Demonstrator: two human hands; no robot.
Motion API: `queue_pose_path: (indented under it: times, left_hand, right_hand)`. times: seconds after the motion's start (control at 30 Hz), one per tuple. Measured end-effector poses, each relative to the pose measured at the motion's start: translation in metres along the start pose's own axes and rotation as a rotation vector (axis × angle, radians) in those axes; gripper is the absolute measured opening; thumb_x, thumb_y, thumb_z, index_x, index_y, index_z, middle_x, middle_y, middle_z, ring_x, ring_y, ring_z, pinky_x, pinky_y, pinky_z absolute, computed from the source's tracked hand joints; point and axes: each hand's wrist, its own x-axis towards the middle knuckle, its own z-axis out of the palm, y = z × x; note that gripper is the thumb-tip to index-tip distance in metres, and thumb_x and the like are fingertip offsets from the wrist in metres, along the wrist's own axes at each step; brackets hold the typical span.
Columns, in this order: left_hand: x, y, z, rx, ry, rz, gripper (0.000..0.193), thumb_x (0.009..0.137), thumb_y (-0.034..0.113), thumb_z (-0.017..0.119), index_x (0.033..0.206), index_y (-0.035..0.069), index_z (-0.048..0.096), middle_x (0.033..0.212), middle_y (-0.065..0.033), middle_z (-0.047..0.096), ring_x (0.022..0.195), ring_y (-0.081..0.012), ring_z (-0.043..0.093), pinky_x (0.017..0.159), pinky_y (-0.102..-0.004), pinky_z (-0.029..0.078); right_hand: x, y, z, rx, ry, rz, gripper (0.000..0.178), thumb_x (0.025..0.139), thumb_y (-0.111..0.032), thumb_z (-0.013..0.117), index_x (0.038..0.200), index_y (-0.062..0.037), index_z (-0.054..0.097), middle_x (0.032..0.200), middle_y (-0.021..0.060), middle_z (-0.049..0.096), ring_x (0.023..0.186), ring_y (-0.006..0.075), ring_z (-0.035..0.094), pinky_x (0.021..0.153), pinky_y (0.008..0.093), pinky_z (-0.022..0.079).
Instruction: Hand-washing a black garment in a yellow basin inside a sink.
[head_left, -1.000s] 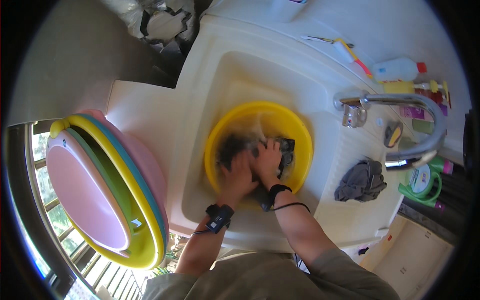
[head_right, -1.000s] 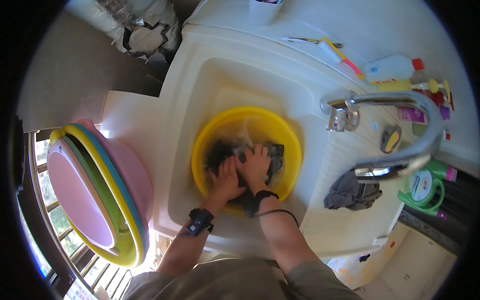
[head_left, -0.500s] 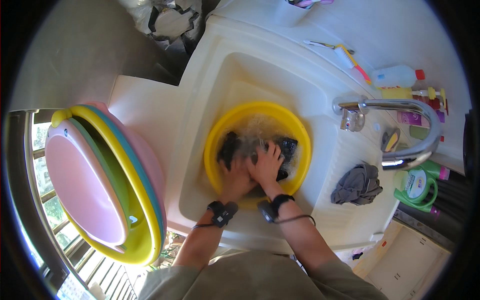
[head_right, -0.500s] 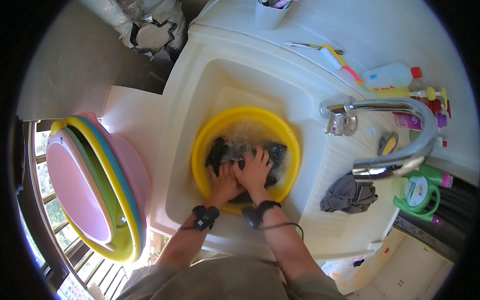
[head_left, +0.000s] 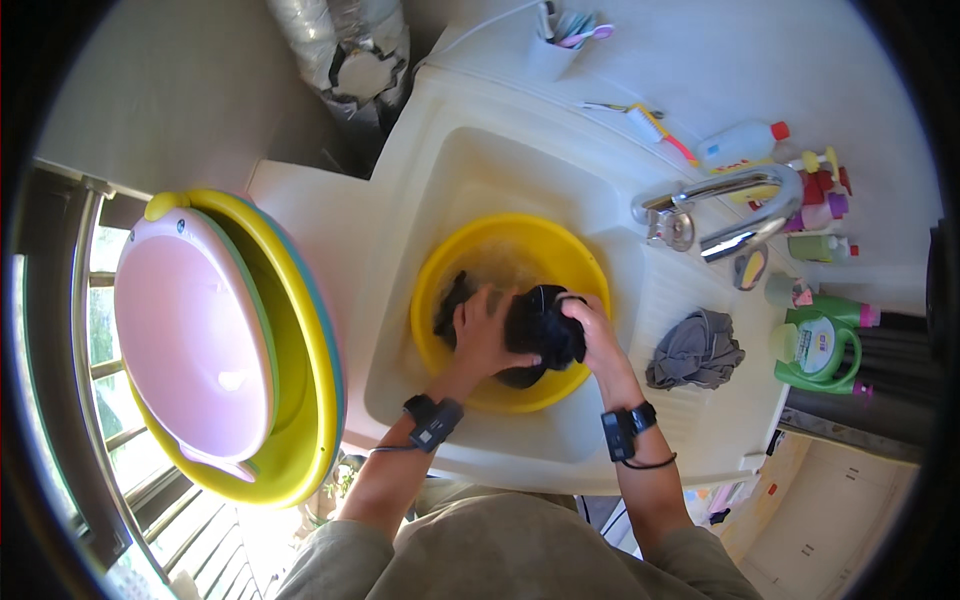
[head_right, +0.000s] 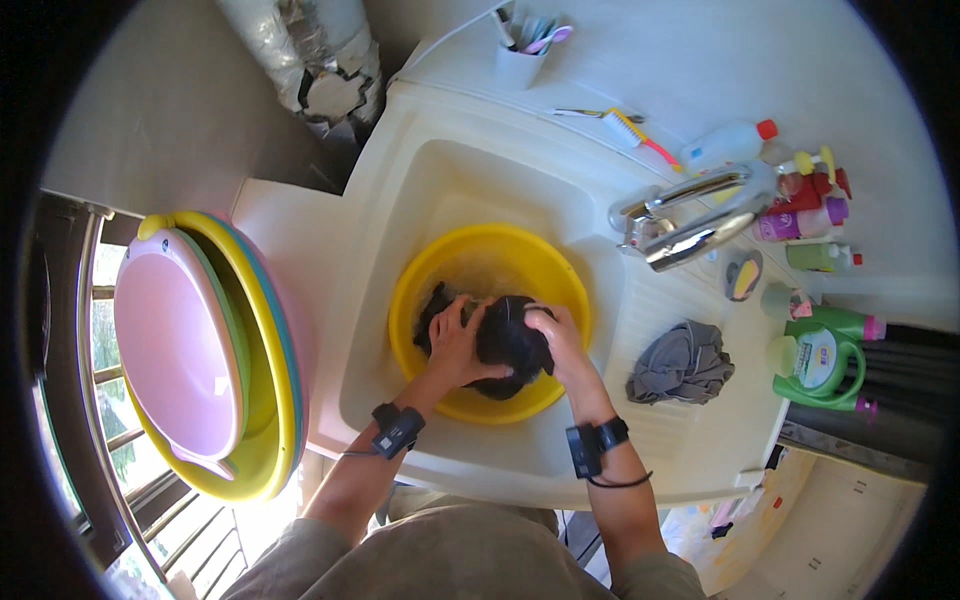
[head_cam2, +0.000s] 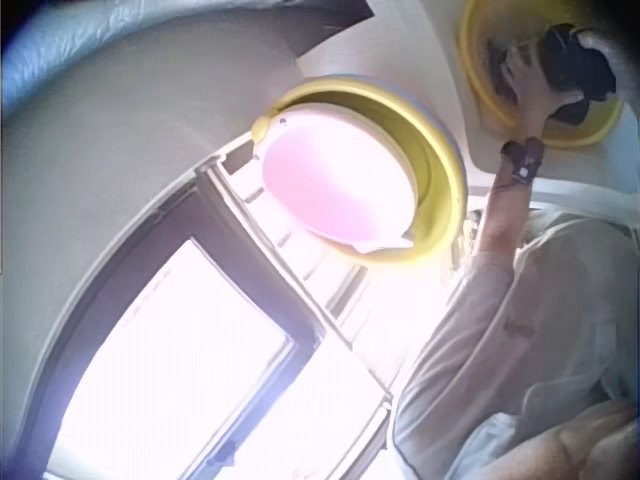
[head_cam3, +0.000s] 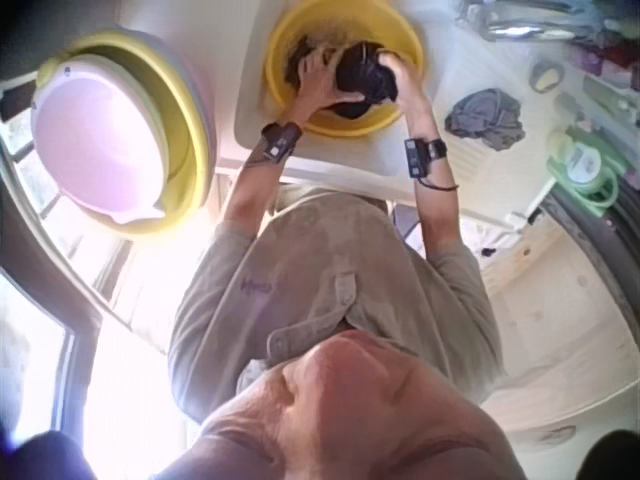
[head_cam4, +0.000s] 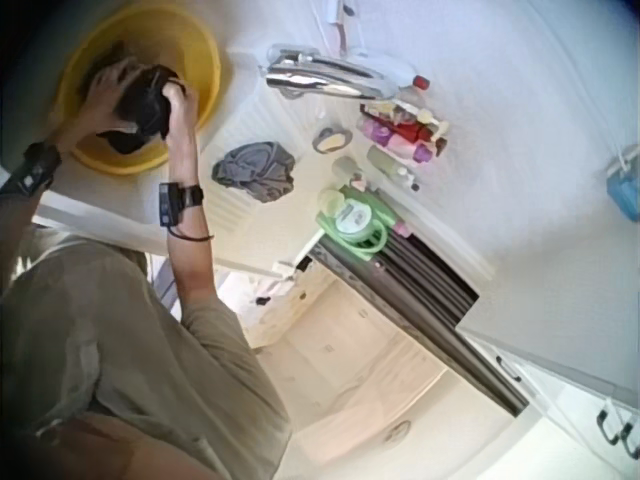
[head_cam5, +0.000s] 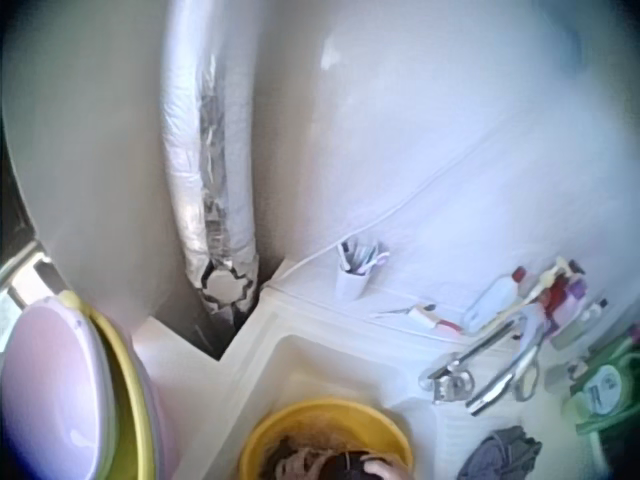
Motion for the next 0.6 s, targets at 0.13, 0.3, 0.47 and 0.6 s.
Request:
queue_pose_path:
  times: [0.13,0.3,0.47,0.6]
  left_hand:
    - [0.003,-0.006,-0.001,-0.102,0.227,0.521,0.095,0.058,0.054,0.086,0.135,0.008,0.053,0.144,-0.0255,0.040,0.139,-0.0417,0.033,0.108,-0.0573,0.028]
    - [0.000,-0.011,0.018,-0.518,-0.245,0.160,0.074,0.076,0.048,0.077,0.129,0.000,0.055,0.110,-0.0229,0.067,0.110,-0.0370,0.063,0.097,-0.0400,0.047]
    - [-0.010,0.002,0.000,-0.105,-0.301,-0.247,0.101,0.069,0.057,0.078,0.140,-0.004,0.039,0.121,-0.0268,0.062,0.117,-0.0378,0.059,0.096,-0.0428,0.049]
    - [-0.023,-0.032,0.016,0.057,-0.069,-0.027,0.112,0.064,0.052,0.082,0.143,-0.008,0.030,0.137,-0.0333,0.040,0.122,-0.0448,0.051,0.089,-0.0476,0.053]
  right_hand:
    - [-0.024,-0.044,-0.010,0.197,-0.279,-0.103,0.023,0.079,-0.019,0.069,0.094,-0.0016,0.067,0.093,0.0030,0.065,0.086,0.0129,0.061,0.080,0.0254,0.047]
    - [0.000,-0.050,0.020,-0.623,-0.060,-0.643,0.029,0.075,-0.003,0.068,0.104,-0.0035,0.062,0.112,0.0114,0.059,0.106,0.0273,0.058,0.095,0.0338,0.044]
    - [0.005,0.020,0.045,-1.244,0.010,-0.629,0.059,0.072,-0.014,0.074,0.129,-0.0170,0.059,0.146,0.0182,0.038,0.132,0.0483,0.034,0.106,0.0563,0.038]
    - [0.023,0.089,0.073,-1.273,0.204,-0.500,0.053,0.080,-0.034,0.070,0.130,-0.0201,0.060,0.154,0.0172,0.028,0.134,0.0538,0.029,0.102,0.0654,0.035]
